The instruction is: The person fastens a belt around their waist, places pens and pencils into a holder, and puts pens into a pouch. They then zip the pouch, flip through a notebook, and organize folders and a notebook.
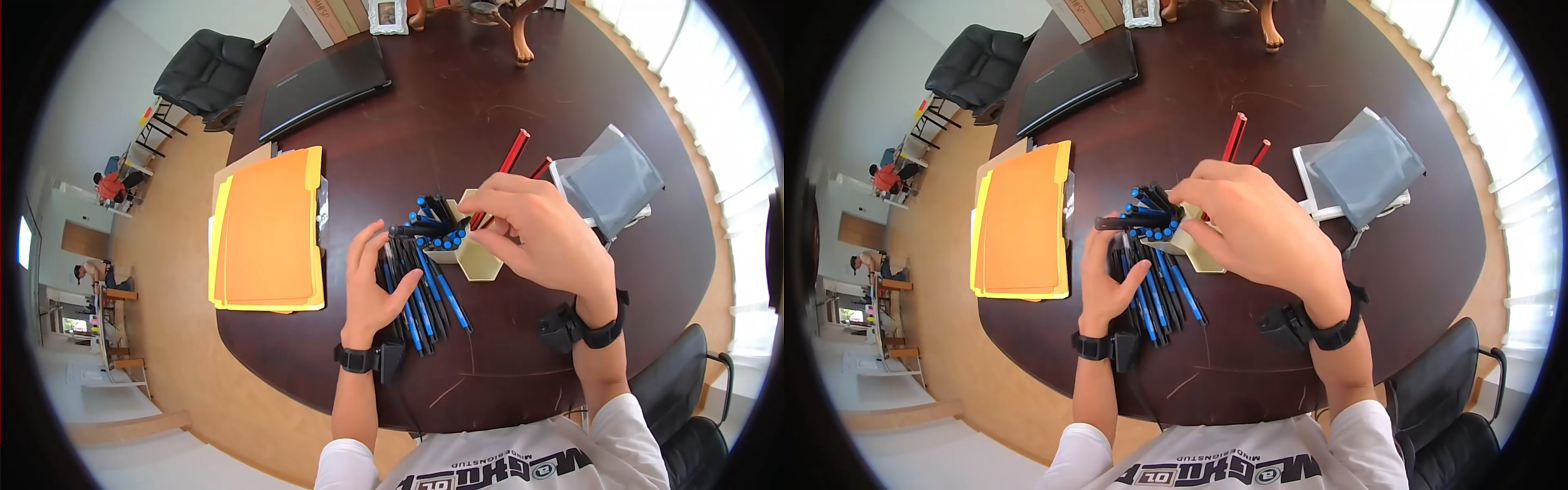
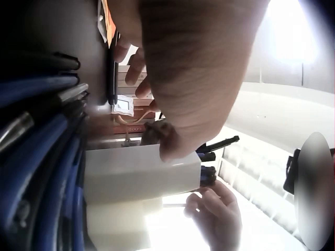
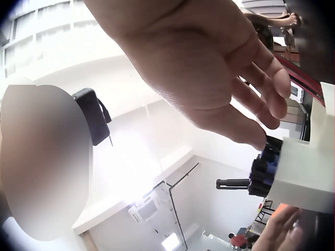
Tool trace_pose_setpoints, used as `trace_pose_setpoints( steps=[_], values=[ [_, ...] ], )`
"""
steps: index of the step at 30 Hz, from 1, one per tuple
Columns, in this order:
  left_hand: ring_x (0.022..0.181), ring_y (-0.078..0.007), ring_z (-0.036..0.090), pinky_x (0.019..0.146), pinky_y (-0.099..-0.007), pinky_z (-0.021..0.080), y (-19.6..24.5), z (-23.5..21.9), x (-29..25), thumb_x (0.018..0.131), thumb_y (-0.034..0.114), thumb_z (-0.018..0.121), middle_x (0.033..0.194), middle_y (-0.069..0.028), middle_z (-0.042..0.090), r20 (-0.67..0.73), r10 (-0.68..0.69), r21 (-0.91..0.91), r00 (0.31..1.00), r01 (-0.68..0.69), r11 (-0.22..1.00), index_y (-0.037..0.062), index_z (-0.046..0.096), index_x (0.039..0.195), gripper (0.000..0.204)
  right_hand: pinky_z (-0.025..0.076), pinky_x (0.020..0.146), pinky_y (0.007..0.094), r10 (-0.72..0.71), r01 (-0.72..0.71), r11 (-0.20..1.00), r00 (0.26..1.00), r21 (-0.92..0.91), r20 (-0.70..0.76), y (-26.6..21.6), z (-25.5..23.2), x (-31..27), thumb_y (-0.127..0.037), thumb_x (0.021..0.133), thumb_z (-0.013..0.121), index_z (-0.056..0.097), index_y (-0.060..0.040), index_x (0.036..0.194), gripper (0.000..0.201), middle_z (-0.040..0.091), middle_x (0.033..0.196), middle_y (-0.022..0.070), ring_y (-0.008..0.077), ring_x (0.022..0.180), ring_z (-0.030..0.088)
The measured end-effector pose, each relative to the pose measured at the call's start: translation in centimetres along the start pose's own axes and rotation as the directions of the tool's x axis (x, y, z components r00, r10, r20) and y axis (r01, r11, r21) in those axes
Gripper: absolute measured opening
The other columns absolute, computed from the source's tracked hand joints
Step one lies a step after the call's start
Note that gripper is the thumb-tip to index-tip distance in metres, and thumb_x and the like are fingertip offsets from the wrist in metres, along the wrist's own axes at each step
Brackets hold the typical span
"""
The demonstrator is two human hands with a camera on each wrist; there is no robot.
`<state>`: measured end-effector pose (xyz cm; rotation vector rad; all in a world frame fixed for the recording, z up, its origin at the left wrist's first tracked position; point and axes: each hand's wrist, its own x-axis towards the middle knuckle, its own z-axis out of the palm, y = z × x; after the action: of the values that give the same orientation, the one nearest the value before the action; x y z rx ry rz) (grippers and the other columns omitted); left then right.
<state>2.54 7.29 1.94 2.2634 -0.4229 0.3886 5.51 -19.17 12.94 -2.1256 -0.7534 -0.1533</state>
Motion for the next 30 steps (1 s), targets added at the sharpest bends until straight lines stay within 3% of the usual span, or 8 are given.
trace_pose_setpoints(
  steps=[7,8,11,14,17,18,24,30],
  values=[
    [0.101,-0.0244,0.063,0.087,-0.0364,0.049,6.1,-5.0,5.5,0.065,0.015,0.087,0.122,-0.0126,0.062,0.058,0.052,-0.146,0.997,-0.043,0.988,0.0036,0.054,0.132,0.075,0.050,0.075,0.0415,-0.075,0.075,0.997,0.996,-0.001,0.051,1.3,0.3,1.5,-0.006,0.086,0.064,0.067,0.0026,0.090,0.010,0.064,0.086,0.0145,0.0341,0.081,0.062],
    [0.088,-0.0220,0.064,0.076,-0.0329,0.050,7.2,-5.1,6.3,0.067,0.013,0.086,0.109,-0.0106,0.066,0.022,0.096,-0.142,0.995,-0.092,0.986,0.0042,0.061,0.123,0.062,0.050,0.074,0.0417,-0.084,0.085,0.996,0.996,-0.012,0.040,1.5,0.5,1.5,-0.007,0.086,0.064,0.065,0.0018,0.089,0.009,0.064,0.085,0.0140,0.0344,0.081,0.061],
    [0.079,-0.0207,0.064,0.068,-0.0306,0.050,8.4,-5.4,7.3,0.072,0.007,0.082,0.095,-0.0088,0.068,0.097,0.132,-0.055,0.986,-0.127,0.990,0.0036,0.067,0.108,0.038,0.049,0.072,0.0412,-0.086,0.086,0.996,0.996,-0.008,-0.025,1.2,0.8,1.6,-0.008,0.087,0.065,0.062,0.0013,0.089,0.010,0.062,0.082,0.0141,0.0342,0.081,0.061],
    [0.071,-0.0198,0.063,0.062,-0.0293,0.049,8.8,-4.8,7.3,0.076,0.002,0.078,0.086,-0.0081,0.067,0.093,0.075,-0.052,0.993,-0.071,0.996,0.0018,0.069,0.094,0.020,0.049,0.069,0.0401,-0.064,0.064,0.998,0.985,-0.003,-0.161,0.6,0.7,1.6,-0.009,0.087,0.066,0.059,0.0005,0.087,0.012,0.061,0.082,0.0142,0.0338,0.080,0.062],
    [0.069,-0.0189,0.062,0.060,-0.0298,0.048,8.8,-4.9,7.4,0.076,0.001,0.077,0.085,-0.0083,0.065,0.089,0.092,-0.032,0.992,-0.089,0.996,0.0009,0.068,0.093,0.019,0.048,0.062,0.0316,-0.089,0.077,0.996,0.951,-0.052,-0.297,-0.7,-0.3,1.5,0.000,0.087,0.066,0.061,0.0005,0.091,0.006,0.062,0.083,0.0101,0.0236,0.069,0.062],
    [0.069,-0.0188,0.061,0.060,-0.0301,0.048,8.9,-5.0,7.3,0.076,0.002,0.078,0.085,-0.0082,0.065,0.089,0.082,-0.025,0.993,-0.080,0.996,0.0010,0.068,0.093,0.020,0.048,0.061,0.0285,-0.210,0.162,0.974,0.910,-0.161,-0.358,-0.8,-0.8,1.4,0.001,0.090,0.064,0.060,0.0003,0.092,0.005,0.063,0.083,0.0091,0.0176,0.066,0.061],
    [0.067,-0.0127,0.055,0.060,-0.0260,0.042,8.8,-5.2,7.1,0.075,0.003,0.079,0.087,-0.0046,0.068,0.048,0.060,-0.036,0.997,-0.058,0.998,0.0018,0.070,0.099,0.026,0.050,0.064,0.0245,0.054,0.043,0.989,0.793,0.144,-0.607,-2.8,-3.4,-1.1,-0.004,0.101,0.051,0.053,0.0002,0.098,0.006,0.064,0.083,0.0130,0.0131,0.066,0.060],
    [0.066,-0.0127,0.056,0.059,-0.0257,0.042,9.3,-5.0,7.3,0.079,0.008,0.079,0.084,-0.0045,0.066,-0.088,0.026,-0.173,0.996,-0.041,0.984,0.0026,0.070,0.100,0.024,0.055,0.064,0.0275,0.030,0.130,0.942,0.885,0.308,-0.464,-3.6,-3.8,-1.4,-0.004,0.099,0.052,0.049,-0.0004,0.094,0.007,0.066,0.085,0.0188,0.0173,0.067,0.065]
  ],
)
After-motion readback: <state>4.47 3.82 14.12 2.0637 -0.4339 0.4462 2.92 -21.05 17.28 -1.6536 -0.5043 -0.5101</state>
